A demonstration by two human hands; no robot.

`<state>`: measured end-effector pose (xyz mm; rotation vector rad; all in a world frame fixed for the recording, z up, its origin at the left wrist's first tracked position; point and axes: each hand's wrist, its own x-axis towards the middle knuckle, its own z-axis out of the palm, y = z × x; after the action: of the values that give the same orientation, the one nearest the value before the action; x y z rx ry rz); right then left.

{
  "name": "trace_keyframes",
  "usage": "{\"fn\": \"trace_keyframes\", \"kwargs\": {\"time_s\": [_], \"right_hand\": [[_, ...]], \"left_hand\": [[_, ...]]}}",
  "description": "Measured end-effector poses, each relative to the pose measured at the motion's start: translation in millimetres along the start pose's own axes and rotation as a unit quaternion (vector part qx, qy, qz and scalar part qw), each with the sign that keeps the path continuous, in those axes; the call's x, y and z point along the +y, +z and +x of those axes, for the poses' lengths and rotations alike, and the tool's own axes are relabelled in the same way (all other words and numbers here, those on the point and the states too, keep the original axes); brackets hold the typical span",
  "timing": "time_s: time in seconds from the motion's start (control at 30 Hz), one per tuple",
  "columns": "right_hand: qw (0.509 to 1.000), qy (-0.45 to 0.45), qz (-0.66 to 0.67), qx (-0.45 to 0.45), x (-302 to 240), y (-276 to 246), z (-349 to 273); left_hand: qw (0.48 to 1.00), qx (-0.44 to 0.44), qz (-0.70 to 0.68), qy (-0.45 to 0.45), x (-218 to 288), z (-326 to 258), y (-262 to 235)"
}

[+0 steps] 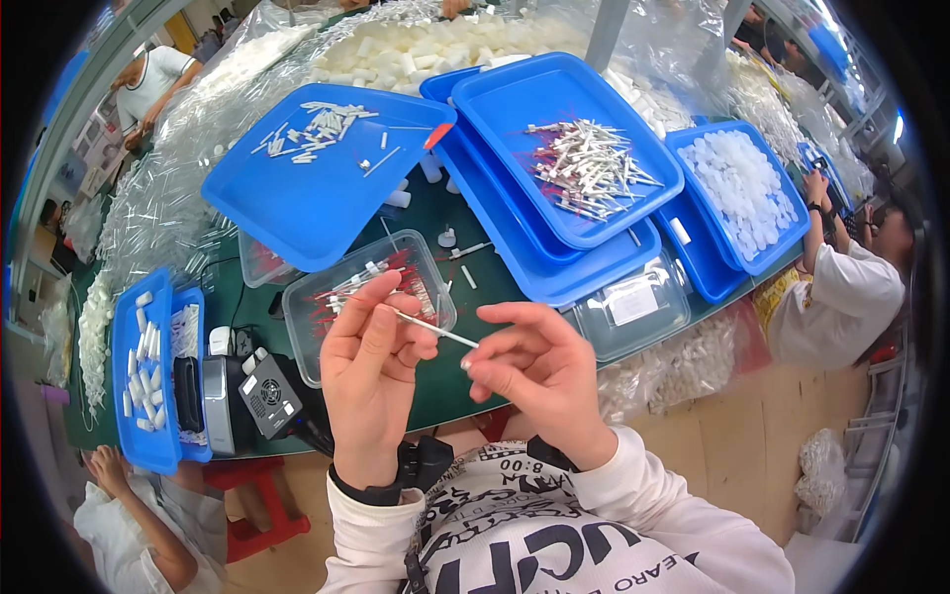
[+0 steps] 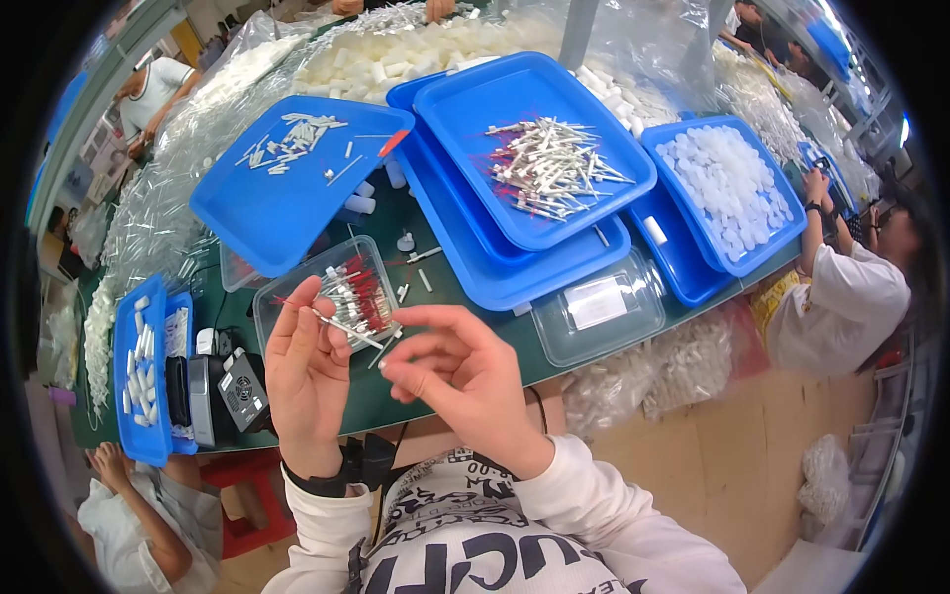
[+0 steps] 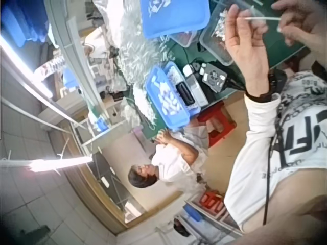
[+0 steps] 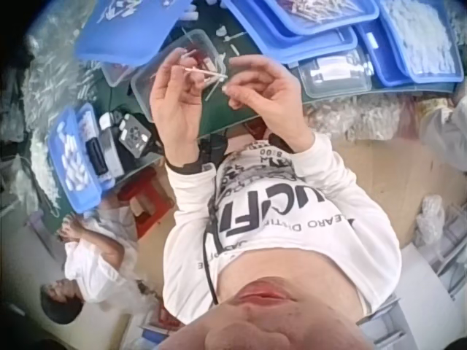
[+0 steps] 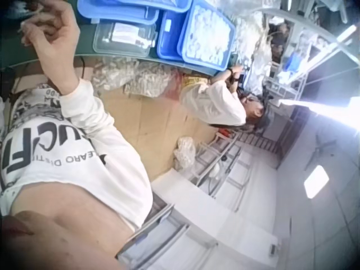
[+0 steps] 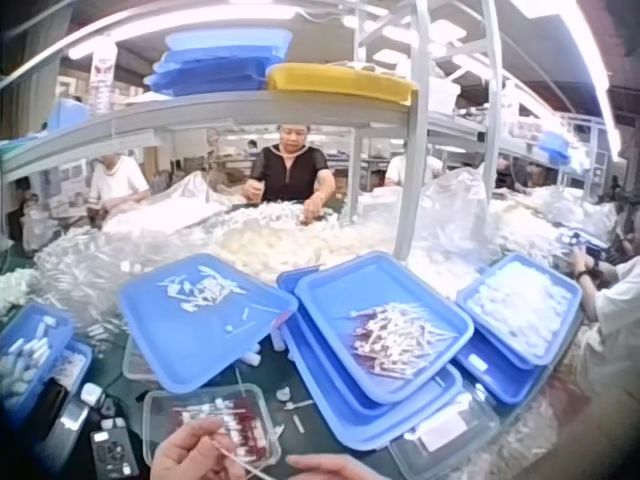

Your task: The person repeatedly picks small white cylindrical pieces and thin metal rods from blue trays, inserts the rods into the cylinders, and places the assembled units into a clear container. The process continues throughout the clip with consistent hand movements and organized placement of finished items.

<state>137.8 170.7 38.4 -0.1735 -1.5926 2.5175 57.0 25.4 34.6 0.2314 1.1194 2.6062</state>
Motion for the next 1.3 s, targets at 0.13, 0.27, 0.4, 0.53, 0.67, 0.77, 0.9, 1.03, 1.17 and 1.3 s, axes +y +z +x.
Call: {"fn": "trace_keyframes", "kwargs": {"time_s": [0.13, 0.27, 0.4, 0.53, 0.67, 0.77, 0.9, 1.03, 1.17, 1.3], "right_hand": [[0.991, -0.123, -0.044, 0.037, 3.9, -10.8, 0.9], [0.985, -0.161, -0.059, 0.032, -0.9, -15.8, -1.2], [0.984, -0.163, -0.063, 0.036, -3.8, -20.9, -3.5], [0.972, -0.195, -0.124, 0.032, -0.9, -26.9, -1.7], [0.968, -0.205, -0.142, 0.033, -1.0, -27.5, -1.6], [0.971, -0.195, -0.134, 0.044, -0.2, -28.0, -0.8], [0.986, -0.130, -0.078, 0.068, -1.3, -31.2, -2.0], [0.983, -0.127, -0.107, 0.079, -0.8, -31.8, -1.1], [0.893, -0.272, -0.350, 0.080, 2.8, -38.9, 1.3], [0.887, -0.293, -0.345, 0.091, 3.4, -39.4, 3.5]], "left_hand": [[0.999, -0.027, -0.018, -0.002, -8.6, -6.4, 0.2], [1.000, -0.013, 0.006, 0.013, -14.0, -7.6, 7.3], [0.999, -0.010, 0.024, 0.020, -16.7, -8.1, 10.0], [1.000, -0.002, 0.005, 0.016, -18.4, -7.5, 8.6], [1.000, -0.007, 0.008, 0.022, -17.4, -7.5, 8.1], [0.999, -0.005, 0.029, 0.031, -19.6, -6.4, 9.9], [0.997, -0.010, 0.069, 0.038, -20.7, -5.7, 11.0], [0.995, -0.008, 0.084, 0.048, -24.1, -6.5, 12.0], [0.993, -0.008, 0.100, 0.055, -26.3, -7.4, 12.2], [0.994, -0.007, 0.098, 0.050, -28.4, -8.3, 11.6]]}}
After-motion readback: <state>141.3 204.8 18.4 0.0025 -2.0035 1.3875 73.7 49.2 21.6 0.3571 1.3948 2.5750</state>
